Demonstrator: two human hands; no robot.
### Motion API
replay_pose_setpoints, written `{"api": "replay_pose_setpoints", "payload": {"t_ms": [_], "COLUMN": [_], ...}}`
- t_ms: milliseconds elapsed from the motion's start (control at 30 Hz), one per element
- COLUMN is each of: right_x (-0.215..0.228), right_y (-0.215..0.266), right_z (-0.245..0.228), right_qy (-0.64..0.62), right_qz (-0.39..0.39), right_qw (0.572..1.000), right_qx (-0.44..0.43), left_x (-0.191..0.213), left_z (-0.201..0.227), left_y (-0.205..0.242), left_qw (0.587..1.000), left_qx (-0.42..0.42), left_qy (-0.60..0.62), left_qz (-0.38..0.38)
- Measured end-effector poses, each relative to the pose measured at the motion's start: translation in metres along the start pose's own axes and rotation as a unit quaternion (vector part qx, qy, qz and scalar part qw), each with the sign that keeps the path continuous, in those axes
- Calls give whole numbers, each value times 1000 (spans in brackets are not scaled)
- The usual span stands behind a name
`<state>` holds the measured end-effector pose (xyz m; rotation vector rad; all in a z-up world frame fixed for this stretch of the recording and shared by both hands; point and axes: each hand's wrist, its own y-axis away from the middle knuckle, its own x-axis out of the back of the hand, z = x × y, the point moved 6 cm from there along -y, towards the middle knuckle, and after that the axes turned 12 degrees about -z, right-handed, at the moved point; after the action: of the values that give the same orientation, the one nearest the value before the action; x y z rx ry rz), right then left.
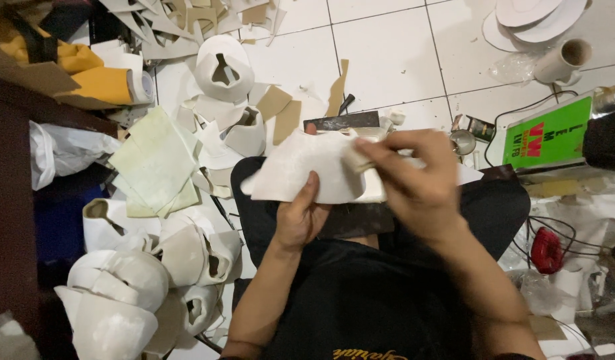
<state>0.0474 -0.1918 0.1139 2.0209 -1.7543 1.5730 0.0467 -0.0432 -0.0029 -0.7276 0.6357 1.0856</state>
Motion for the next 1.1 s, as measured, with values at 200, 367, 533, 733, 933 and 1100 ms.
{"api": "replay_pose_setpoints", "payload": {"t_ms": [200, 367, 533, 733, 933, 1100], "right_x": [-53, -2, -44, -43, -9, -56], "right_y": [31, 22, 10, -3, -52, -86], "right_z": [-23, -10, -13, 25, 39, 37], "right_qy": [-49, -68, -103, -73, -225, -313], "right_qz": [-110, -61, -53, -42, -119, -366], "right_qw": [986, 995, 991, 995, 967, 876], "right_qx": [112, 47, 66, 57, -18, -35], "left_x": [-36, -13, -35, -3, 28, 38], "left_z": [26, 16, 19, 4, 0, 6], "left_y": [-17, -14, -17, 8, 10, -31], "left_qw": [983, 999, 993, 990, 994, 996], "left_qx": [-64, -42, -14, 10, 13, 65], "left_qy": [163, 8, -55, -103, -87, 37], "left_qz": [-56, -32, -105, -92, -69, -49]}}
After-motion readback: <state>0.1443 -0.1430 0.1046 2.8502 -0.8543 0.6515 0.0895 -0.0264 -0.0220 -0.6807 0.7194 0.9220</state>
